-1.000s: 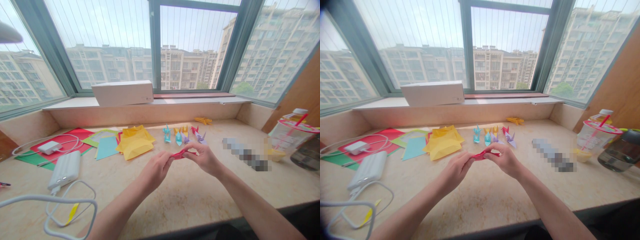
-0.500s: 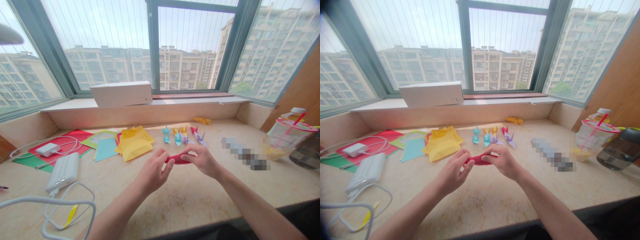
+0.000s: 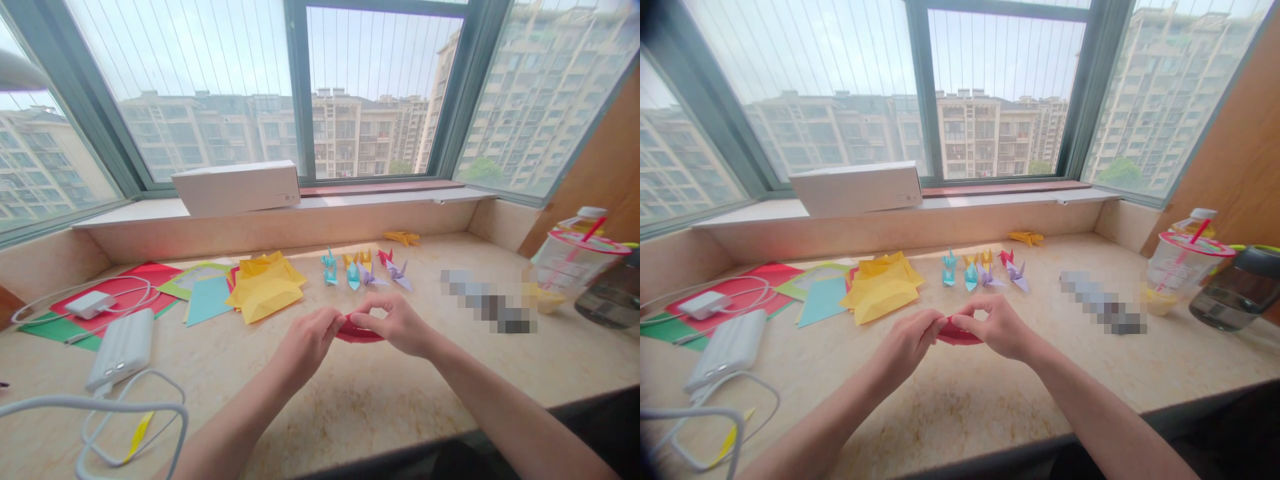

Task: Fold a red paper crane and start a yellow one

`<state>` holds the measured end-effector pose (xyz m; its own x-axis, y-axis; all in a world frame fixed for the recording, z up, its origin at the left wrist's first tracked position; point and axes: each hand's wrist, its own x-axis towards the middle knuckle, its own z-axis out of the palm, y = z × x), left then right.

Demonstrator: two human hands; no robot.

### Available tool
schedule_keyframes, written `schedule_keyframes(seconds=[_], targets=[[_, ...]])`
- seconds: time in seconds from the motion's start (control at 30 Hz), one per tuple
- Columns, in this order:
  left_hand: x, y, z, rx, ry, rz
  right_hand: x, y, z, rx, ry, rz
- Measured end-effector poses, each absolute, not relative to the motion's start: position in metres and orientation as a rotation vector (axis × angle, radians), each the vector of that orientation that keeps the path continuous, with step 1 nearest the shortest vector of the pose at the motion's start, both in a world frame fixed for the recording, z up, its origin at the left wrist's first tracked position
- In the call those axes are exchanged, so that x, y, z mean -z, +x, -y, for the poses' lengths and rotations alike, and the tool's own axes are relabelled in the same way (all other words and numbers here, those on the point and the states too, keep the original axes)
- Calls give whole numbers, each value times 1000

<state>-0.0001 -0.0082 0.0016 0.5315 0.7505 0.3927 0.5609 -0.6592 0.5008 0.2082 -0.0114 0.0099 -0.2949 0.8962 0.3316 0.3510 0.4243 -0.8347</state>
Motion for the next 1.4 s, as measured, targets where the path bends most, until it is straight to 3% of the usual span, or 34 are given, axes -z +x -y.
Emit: schedule_keyframes(seconds=[0.23, 0.5, 0.8, 1.07, 1.4], targets=[[-6, -1, 10, -905, 2446, -1153, -11, 212, 7, -1056, -1012, 1758], [-6, 3, 9, -1081, 1921, -1139, -3, 212, -1, -1249, -893, 1577], [-9, 9, 15, -928, 1680, -970, 4, 208, -2, -931, -955, 1682], [-6, 11, 13, -1040, 1519, -986, 2, 204, 3, -1150, -866, 1629], [1, 12, 11, -855, 1634, -903, -3, 203, 5, -889, -978, 1637]])
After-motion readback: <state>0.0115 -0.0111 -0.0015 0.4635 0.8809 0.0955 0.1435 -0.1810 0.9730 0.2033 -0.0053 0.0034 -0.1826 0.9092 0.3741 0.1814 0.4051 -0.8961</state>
